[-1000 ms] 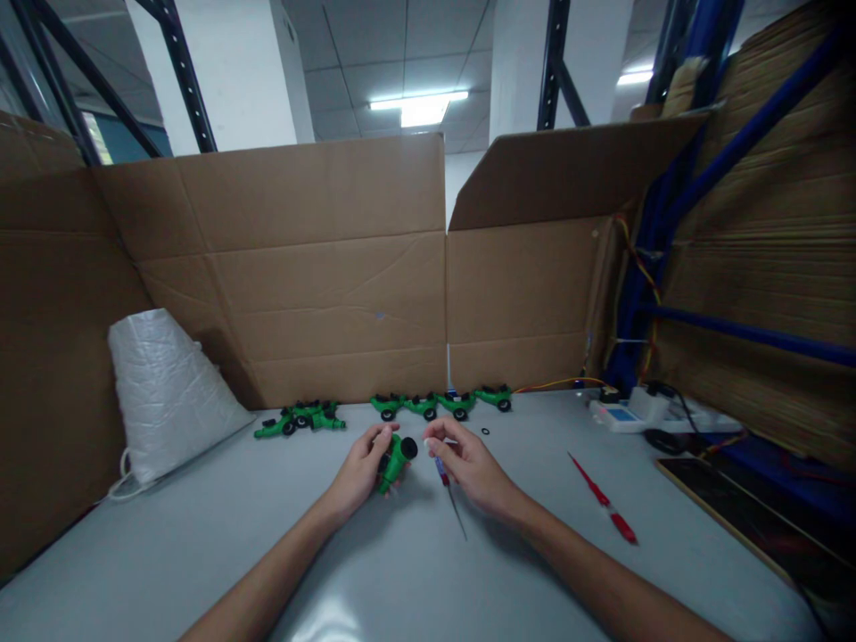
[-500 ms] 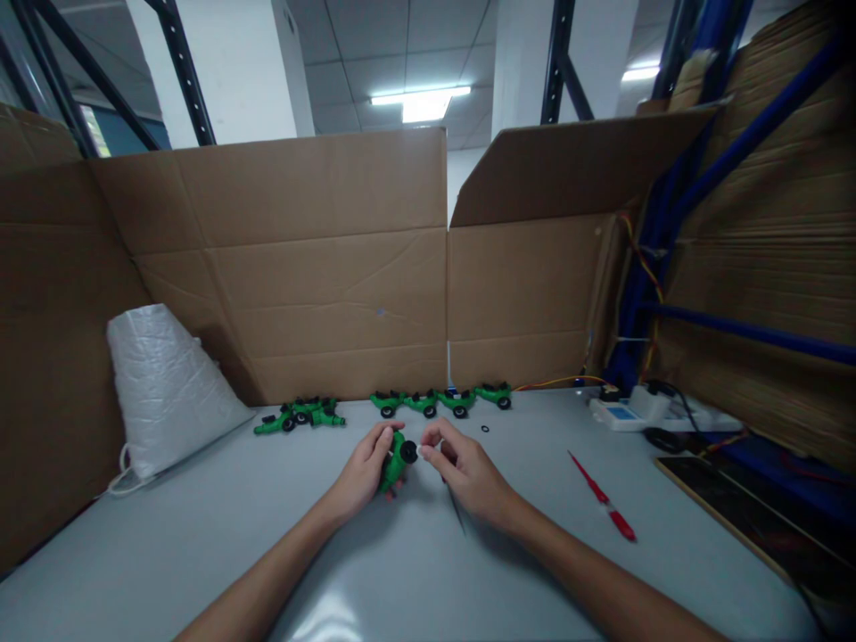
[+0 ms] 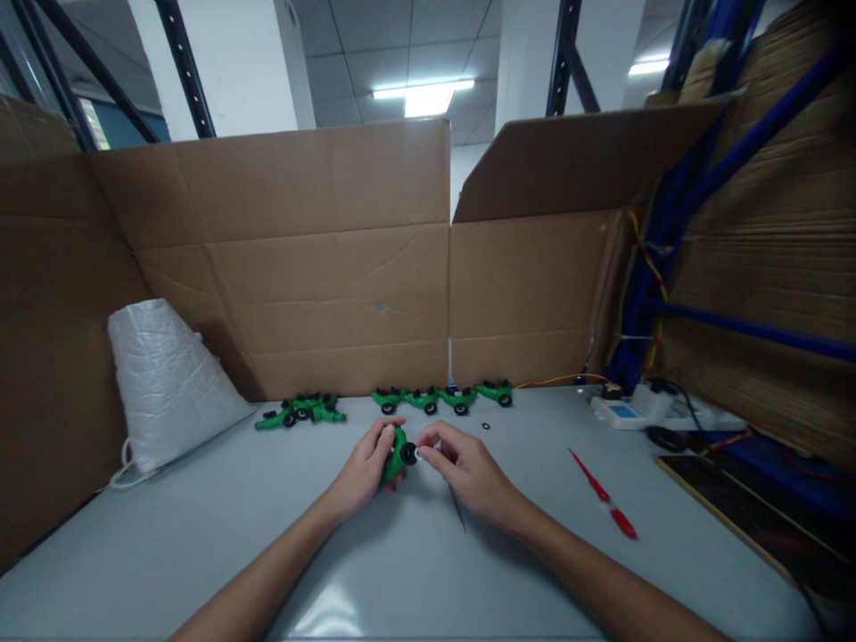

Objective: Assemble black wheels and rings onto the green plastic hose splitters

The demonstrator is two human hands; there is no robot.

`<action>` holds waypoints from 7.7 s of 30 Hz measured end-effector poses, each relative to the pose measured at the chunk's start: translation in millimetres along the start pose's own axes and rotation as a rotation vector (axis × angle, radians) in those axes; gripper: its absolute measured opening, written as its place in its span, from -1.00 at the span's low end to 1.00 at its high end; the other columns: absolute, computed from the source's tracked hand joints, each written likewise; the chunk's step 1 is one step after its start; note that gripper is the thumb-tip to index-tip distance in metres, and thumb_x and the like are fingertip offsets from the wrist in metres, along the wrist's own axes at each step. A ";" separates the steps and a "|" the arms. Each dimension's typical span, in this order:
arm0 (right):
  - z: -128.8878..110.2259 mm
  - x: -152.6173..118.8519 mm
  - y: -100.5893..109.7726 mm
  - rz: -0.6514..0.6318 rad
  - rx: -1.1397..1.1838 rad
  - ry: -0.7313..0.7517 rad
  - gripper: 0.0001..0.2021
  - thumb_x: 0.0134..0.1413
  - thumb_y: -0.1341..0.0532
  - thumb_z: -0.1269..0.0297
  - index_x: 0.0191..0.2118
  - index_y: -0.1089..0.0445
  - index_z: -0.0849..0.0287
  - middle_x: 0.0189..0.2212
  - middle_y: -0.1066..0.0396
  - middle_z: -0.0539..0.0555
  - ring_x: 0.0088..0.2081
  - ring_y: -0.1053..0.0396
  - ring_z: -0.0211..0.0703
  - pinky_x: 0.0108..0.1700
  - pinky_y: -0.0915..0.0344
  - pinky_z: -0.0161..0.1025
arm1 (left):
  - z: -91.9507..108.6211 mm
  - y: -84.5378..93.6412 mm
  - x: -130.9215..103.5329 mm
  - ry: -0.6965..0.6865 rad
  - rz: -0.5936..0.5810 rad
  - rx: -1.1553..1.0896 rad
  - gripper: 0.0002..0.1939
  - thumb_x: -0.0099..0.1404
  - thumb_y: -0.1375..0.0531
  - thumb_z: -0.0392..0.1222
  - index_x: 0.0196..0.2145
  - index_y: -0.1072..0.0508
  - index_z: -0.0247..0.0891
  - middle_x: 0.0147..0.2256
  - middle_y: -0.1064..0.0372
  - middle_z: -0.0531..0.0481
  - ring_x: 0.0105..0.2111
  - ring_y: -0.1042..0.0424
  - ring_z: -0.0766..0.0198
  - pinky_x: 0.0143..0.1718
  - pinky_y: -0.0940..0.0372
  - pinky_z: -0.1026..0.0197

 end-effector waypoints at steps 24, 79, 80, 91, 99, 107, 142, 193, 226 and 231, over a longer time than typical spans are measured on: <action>-5.4 -5.2 -2.6 0.034 -0.084 0.097 -0.94 0.40 -0.19 0.31 -0.11 -0.41 0.08 -0.24 -0.42 -0.02 -0.33 -0.32 -0.20 -0.21 -0.24 -0.25 | 1.0 2.1 1.5 -0.032 0.003 0.011 -0.42 0.47 -0.08 0.29 0.14 -0.38 -0.24 -0.26 -0.32 0.01 -0.33 -0.41 0.22 -0.29 -0.36 0.20; -9.4 -8.8 -4.8 0.095 -0.253 0.128 -0.93 0.42 -0.14 0.34 -0.12 -0.37 0.07 -0.21 -0.45 0.07 -0.15 -0.41 -0.04 -0.10 -0.30 -0.17 | 6.2 -1.2 1.8 -0.060 -0.001 -0.190 -0.39 0.40 -0.23 0.25 0.21 -0.26 -0.18 -0.33 -0.33 0.08 -0.39 -0.42 0.26 -0.33 -0.41 0.20; -8.0 -9.0 -5.0 0.096 -0.248 0.126 -0.93 0.42 -0.15 0.33 -0.10 -0.37 0.07 -0.20 -0.45 0.07 -0.15 -0.41 -0.04 -0.09 -0.30 -0.17 | 8.4 -1.0 0.8 -0.061 -0.001 -0.183 -0.39 0.40 -0.22 0.25 0.21 -0.26 -0.18 -0.33 -0.33 0.08 -0.39 -0.41 0.27 -0.34 -0.40 0.21; -9.4 -9.8 -7.3 0.076 -0.229 0.148 -0.93 0.44 -0.12 0.30 -0.08 -0.35 0.07 -0.17 -0.46 0.09 -0.15 -0.41 -0.04 -0.11 -0.32 -0.17 | 10.0 0.7 -2.0 -0.040 0.023 -0.154 -0.39 0.40 -0.22 0.27 0.21 -0.31 -0.16 -0.32 -0.34 0.07 -0.39 -0.42 0.28 -0.33 -0.39 0.22; -12.2 -9.7 -7.9 0.055 -0.232 0.141 -0.93 0.44 -0.12 0.35 -0.09 -0.34 0.07 -0.20 -0.43 0.07 -0.14 -0.39 -0.05 -0.09 -0.29 -0.18 | 4.5 -1.4 -1.4 0.028 -0.018 -0.121 -0.39 0.42 -0.17 0.29 0.22 -0.27 -0.17 -0.31 -0.37 0.05 -0.44 -0.50 0.25 -0.52 -0.29 0.29; -16.4 -9.7 -8.9 0.056 -0.238 0.172 -0.92 0.43 -0.13 0.37 -0.13 -0.35 0.07 -0.22 -0.43 0.06 -0.17 -0.39 -0.05 -0.12 -0.28 -0.19 | -12.8 -5.1 2.7 0.066 -0.098 -0.159 -0.39 0.42 -0.16 0.29 0.20 -0.23 -0.18 -0.30 -0.41 0.04 -0.48 -0.53 0.25 -0.56 -0.30 0.30; -18.4 -8.3 -6.1 0.050 -0.250 0.198 -0.88 0.42 -0.16 0.37 -0.11 -0.45 0.08 -0.23 -0.38 0.04 -0.18 -0.42 -0.10 -0.14 -0.34 -0.23 | -11.8 -8.5 -1.2 0.133 -0.020 -0.301 -0.35 0.37 -0.24 0.28 0.18 -0.28 -0.24 -0.29 -0.48 -0.02 -0.47 -0.52 0.24 -0.54 -0.30 0.31; -14.7 -9.6 -6.8 0.105 -0.407 0.165 -0.93 0.32 -0.17 0.40 -0.22 -0.34 0.08 -0.27 -0.37 0.03 -0.27 -0.39 -0.11 -0.22 -0.27 -0.23 | -4.9 -10.0 -1.9 0.024 0.013 -0.163 -0.40 0.41 -0.20 0.28 0.17 -0.31 -0.20 -0.38 -0.30 0.10 -0.48 -0.41 0.32 -0.55 -0.18 0.35; 6.5 -3.9 -10.3 0.101 -0.078 -0.042 -0.87 0.31 -0.23 0.29 -0.31 -0.33 0.11 -0.46 -0.35 -0.08 -0.42 -0.31 -0.19 -0.36 -0.19 -0.29 | -1.9 -11.2 -2.6 0.003 0.054 -0.089 -0.39 0.44 -0.13 0.32 0.18 -0.28 -0.20 -0.31 -0.28 0.08 -0.47 -0.41 0.33 -0.55 -0.20 0.33; 20.9 0.1 -12.3 0.061 0.052 -0.106 -0.83 0.25 -0.26 0.25 -0.35 -0.30 0.12 -0.49 -0.30 -0.10 -0.44 -0.27 -0.21 -0.36 -0.17 -0.30 | -5.3 -10.5 -2.0 -0.024 0.049 -0.038 -0.40 0.47 -0.09 0.30 0.22 -0.25 -0.17 -0.29 -0.28 0.08 -0.47 -0.35 0.36 -0.51 -0.22 0.33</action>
Point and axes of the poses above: each hand's wrist, its own x-axis towards the middle knuckle, its own y-axis out of the back of the hand, z = x × y, the point moved 7 cm from there along x, towards the middle knuckle
